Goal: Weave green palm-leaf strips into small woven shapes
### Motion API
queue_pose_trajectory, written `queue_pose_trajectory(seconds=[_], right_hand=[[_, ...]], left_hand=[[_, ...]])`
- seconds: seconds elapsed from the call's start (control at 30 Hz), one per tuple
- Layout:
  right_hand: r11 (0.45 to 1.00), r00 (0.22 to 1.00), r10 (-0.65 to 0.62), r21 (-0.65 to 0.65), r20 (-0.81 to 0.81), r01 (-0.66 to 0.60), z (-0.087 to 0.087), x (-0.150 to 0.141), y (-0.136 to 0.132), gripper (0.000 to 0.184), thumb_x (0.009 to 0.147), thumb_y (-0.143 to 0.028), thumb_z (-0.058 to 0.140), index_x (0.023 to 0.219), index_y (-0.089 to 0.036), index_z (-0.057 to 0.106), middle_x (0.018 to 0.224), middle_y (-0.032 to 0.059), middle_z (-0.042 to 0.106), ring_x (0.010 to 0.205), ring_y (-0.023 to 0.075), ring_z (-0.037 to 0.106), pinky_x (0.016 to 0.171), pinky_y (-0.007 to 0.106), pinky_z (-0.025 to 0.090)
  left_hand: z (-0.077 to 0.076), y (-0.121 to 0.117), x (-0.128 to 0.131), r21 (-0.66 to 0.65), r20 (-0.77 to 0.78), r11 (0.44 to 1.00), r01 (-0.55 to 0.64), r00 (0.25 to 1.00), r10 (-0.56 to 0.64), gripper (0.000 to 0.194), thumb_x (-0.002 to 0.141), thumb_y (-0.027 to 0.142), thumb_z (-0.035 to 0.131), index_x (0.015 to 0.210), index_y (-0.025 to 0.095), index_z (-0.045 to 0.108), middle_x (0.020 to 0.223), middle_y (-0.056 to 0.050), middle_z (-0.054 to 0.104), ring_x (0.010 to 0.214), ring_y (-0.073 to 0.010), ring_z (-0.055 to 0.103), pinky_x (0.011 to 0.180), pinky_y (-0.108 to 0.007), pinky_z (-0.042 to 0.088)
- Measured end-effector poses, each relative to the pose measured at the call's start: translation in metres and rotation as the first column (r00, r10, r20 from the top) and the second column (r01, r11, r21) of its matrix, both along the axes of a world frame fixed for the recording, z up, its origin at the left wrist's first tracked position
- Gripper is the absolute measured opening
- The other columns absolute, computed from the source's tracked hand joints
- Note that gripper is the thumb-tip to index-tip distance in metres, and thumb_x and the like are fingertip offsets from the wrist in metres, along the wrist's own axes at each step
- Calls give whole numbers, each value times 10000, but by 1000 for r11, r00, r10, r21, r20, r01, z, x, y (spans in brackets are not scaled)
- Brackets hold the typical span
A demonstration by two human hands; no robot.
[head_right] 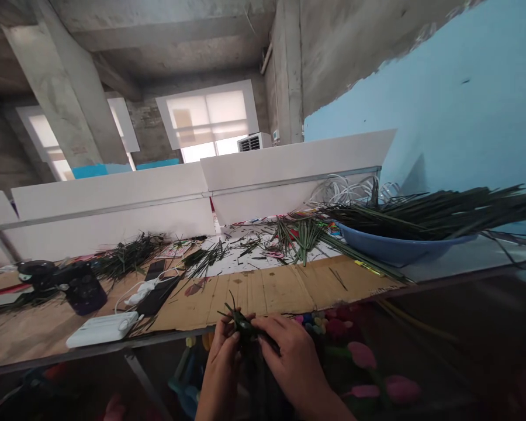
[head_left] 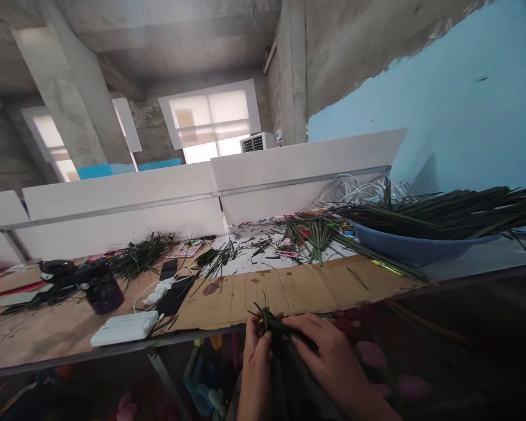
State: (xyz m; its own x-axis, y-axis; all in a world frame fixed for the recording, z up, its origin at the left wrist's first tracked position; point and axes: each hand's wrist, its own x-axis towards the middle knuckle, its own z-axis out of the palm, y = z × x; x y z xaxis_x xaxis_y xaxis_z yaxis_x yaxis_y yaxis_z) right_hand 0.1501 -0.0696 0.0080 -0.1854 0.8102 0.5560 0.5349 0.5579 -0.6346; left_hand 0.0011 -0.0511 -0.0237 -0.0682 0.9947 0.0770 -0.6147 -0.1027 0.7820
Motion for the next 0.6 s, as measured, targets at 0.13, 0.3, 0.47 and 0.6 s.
queue_pose_trajectory(seconds=[0.13, 0.3, 0.47, 0.6], right_hand=[[999, 1000, -4, 41, 19, 4, -1, -2, -1, 280, 930, -169, 556, 1138, -272, 713, 1064, 46, 738, 975, 238, 679, 869, 370, 513], [997, 1000, -3, 76, 28, 1, -4, -3, -2, 308, 948, -157, 541, 1180, -285, 700, 1088, 48, 734, 973, 233, 680, 866, 358, 526], [994, 998, -22, 113, 57, 15, -8, -4, -2, 319, 935, -130, 552, 1175, -275, 704, 1076, 51, 732, 958, 239, 674, 855, 369, 531], [988, 996, -48, 150, 75, 36, -10, -4, -3, 316, 931, -122, 556, 1166, -273, 704, 1061, 47, 732, 939, 236, 673, 841, 365, 534]], left_hand=[[-2, -3, 3, 6, -22, 999, -47, 999, 47, 382, 724, 325, 757, 1071, 211, 643, 1104, -146, 768, 1157, -328, 668, 1029, -435, 476], [-2, -6, 8, 32, -64, 996, -80, 995, 82, 454, 730, 403, 767, 1123, 210, 647, 1146, -153, 757, 1190, -335, 648, 1070, -450, 441], [0, -6, 9, 35, -77, 995, -92, 993, 94, 425, 719, 411, 782, 1059, 203, 635, 1152, -169, 757, 1173, -338, 655, 1061, -474, 450], [-2, -4, 8, 47, -54, 995, -88, 994, 91, 405, 721, 369, 770, 1066, 213, 625, 1162, -162, 756, 1187, -323, 648, 1075, -465, 434]])
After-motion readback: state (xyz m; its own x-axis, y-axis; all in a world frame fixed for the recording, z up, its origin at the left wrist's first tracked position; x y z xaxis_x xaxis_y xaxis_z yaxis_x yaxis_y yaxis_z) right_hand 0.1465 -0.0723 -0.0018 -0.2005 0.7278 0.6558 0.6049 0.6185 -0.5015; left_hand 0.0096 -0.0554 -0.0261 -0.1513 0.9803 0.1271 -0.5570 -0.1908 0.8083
